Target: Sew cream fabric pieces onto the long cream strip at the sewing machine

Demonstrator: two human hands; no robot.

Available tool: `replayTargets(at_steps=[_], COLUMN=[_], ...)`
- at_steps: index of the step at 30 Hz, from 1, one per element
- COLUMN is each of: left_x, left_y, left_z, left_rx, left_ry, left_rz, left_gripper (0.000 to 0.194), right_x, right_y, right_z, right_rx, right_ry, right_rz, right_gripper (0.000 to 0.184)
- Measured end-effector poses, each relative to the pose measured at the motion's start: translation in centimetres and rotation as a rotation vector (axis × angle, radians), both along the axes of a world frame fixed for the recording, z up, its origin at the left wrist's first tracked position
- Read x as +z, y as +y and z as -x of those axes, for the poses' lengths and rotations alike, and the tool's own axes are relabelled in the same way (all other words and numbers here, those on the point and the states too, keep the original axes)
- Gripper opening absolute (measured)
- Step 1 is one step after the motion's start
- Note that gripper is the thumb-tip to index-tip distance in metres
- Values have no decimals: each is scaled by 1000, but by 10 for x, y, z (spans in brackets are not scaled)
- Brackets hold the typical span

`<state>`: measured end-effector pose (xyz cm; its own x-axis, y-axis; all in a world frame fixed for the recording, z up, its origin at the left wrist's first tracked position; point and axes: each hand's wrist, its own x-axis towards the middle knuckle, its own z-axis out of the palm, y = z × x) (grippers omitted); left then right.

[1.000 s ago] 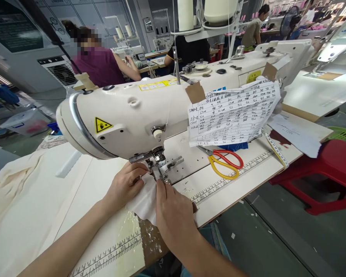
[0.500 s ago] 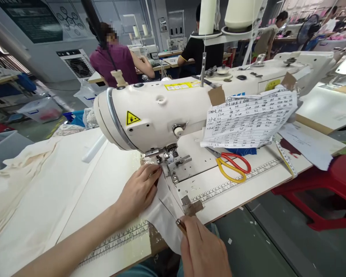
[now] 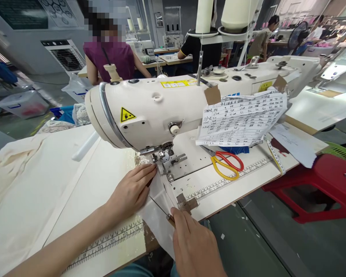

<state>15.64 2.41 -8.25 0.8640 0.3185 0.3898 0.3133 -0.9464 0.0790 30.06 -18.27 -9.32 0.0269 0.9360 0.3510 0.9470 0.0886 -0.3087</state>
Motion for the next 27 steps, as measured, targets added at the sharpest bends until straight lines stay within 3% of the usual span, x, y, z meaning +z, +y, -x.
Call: replayTargets(at_steps=[9, 27], left_x=[-2, 3], left_y=[-4, -19], left_z=[-3, -2], left_rx=[55, 58], left_ry=[36, 90], left_rz=[-21, -88], left_gripper=[46, 45], right_x=[12, 11], right_y=[13, 30], right_z=[1, 1], right_rx=[-21, -31], right_ry=[-69, 10], right_rz=[-3, 74], right_gripper=[36, 36])
